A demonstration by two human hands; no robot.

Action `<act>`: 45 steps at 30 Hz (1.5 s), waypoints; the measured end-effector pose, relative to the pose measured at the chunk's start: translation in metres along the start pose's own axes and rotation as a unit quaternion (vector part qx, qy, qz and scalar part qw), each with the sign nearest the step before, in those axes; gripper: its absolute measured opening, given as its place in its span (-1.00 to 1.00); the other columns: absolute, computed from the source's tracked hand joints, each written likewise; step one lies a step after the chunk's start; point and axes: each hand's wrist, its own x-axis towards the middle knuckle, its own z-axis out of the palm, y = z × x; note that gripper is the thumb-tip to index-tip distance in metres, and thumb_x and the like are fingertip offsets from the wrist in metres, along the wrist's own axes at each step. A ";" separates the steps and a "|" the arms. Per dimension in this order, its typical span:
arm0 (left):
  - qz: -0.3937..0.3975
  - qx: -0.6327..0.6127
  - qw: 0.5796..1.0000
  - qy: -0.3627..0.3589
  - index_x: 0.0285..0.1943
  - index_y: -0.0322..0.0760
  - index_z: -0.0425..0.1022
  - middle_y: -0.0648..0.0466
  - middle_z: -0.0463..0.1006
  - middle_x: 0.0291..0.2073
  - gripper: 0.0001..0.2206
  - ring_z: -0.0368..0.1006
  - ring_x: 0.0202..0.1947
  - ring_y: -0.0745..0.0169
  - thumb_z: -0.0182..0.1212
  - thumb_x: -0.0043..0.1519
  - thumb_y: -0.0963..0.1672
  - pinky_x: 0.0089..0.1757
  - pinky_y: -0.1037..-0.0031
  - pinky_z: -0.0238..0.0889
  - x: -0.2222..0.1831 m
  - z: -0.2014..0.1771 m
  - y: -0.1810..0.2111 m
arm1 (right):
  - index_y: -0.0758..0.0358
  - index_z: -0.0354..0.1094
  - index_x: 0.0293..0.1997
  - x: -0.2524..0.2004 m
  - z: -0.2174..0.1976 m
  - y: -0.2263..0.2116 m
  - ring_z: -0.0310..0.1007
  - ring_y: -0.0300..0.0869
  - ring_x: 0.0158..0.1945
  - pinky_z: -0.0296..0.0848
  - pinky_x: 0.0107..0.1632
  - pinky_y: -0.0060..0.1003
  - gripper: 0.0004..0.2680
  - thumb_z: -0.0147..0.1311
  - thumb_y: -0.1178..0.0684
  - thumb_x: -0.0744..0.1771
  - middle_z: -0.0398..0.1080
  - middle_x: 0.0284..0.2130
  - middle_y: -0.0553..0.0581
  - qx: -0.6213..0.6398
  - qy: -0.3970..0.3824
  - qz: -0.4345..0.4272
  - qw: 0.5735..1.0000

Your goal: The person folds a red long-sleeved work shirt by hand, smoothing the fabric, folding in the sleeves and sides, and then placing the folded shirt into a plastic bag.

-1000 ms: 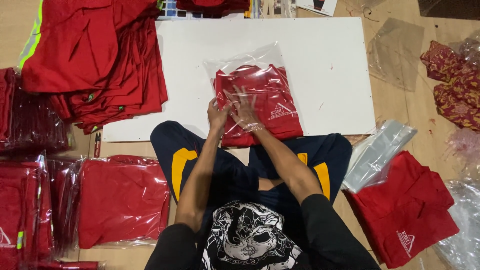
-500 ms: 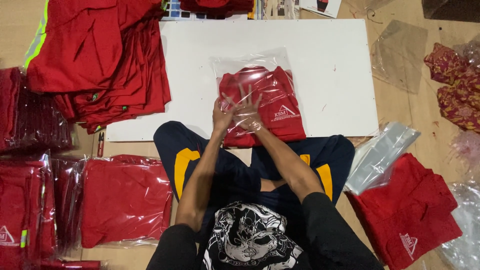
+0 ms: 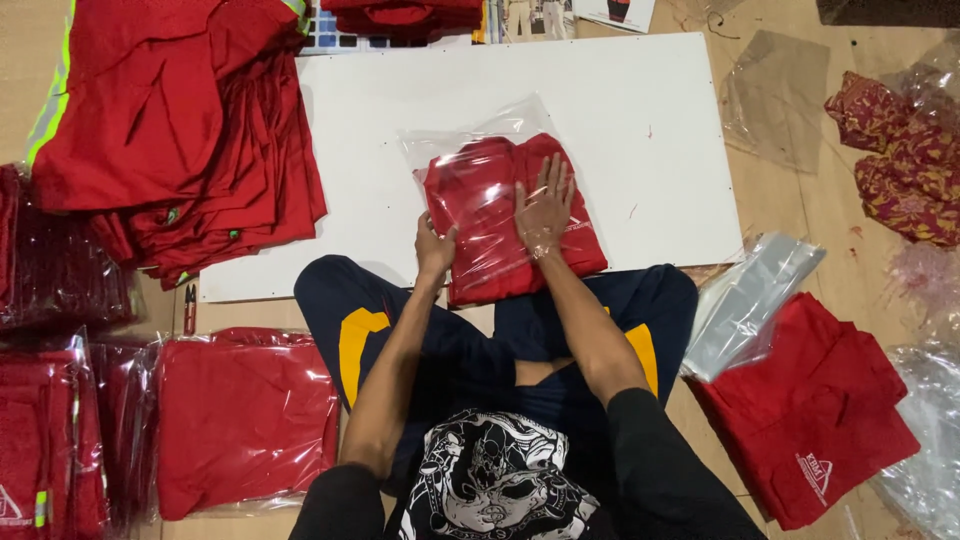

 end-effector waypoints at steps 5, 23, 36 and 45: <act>-0.012 -0.012 1.000 -0.009 0.49 -0.36 0.15 -0.28 0.44 0.21 -0.33 0.48 0.14 -0.32 0.38 0.23 -0.08 0.04 -0.02 0.41 -0.016 -0.004 0.014 | 0.28 -0.05 0.52 0.006 0.022 0.008 -0.15 0.08 0.56 -0.32 0.54 -0.05 -0.37 -0.17 -0.42 0.38 -0.10 0.49 0.34 0.022 0.030 0.040 0.999; 0.001 -0.123 0.991 -0.061 0.53 -0.45 0.02 -0.44 0.26 0.32 -0.31 0.40 0.16 -0.53 0.25 0.19 -0.27 0.05 -0.08 0.41 -0.003 -0.008 -0.002 | -0.01 0.13 0.45 0.049 0.061 0.014 0.11 0.04 0.41 0.13 0.32 0.05 -0.45 -0.03 -0.36 0.31 0.15 0.39 0.14 -0.013 0.032 0.050 0.998; 0.049 -0.204 0.974 -0.080 0.55 -0.39 -0.04 -0.36 0.10 0.43 -0.22 0.23 0.29 -0.61 0.37 0.18 -0.23 0.14 -0.09 0.31 -0.017 -0.015 0.004 | -0.07 -0.22 0.59 -0.008 0.045 -0.040 -0.39 0.05 0.59 -0.25 0.53 0.04 -0.57 -0.41 -0.19 0.47 -0.25 0.56 -0.05 0.078 -0.096 -0.376 0.918; 0.011 -0.241 0.960 -0.139 0.58 -0.39 -0.14 -0.41 -0.01 0.44 -0.08 0.17 0.32 -0.63 0.47 0.19 -0.04 0.17 -0.21 0.23 -0.009 -0.020 0.000 | 0.16 0.20 0.35 0.033 0.121 -0.057 0.18 0.08 0.40 0.01 0.44 0.10 -0.41 0.08 -0.40 0.26 0.28 0.25 0.22 0.134 -0.053 -0.443 0.885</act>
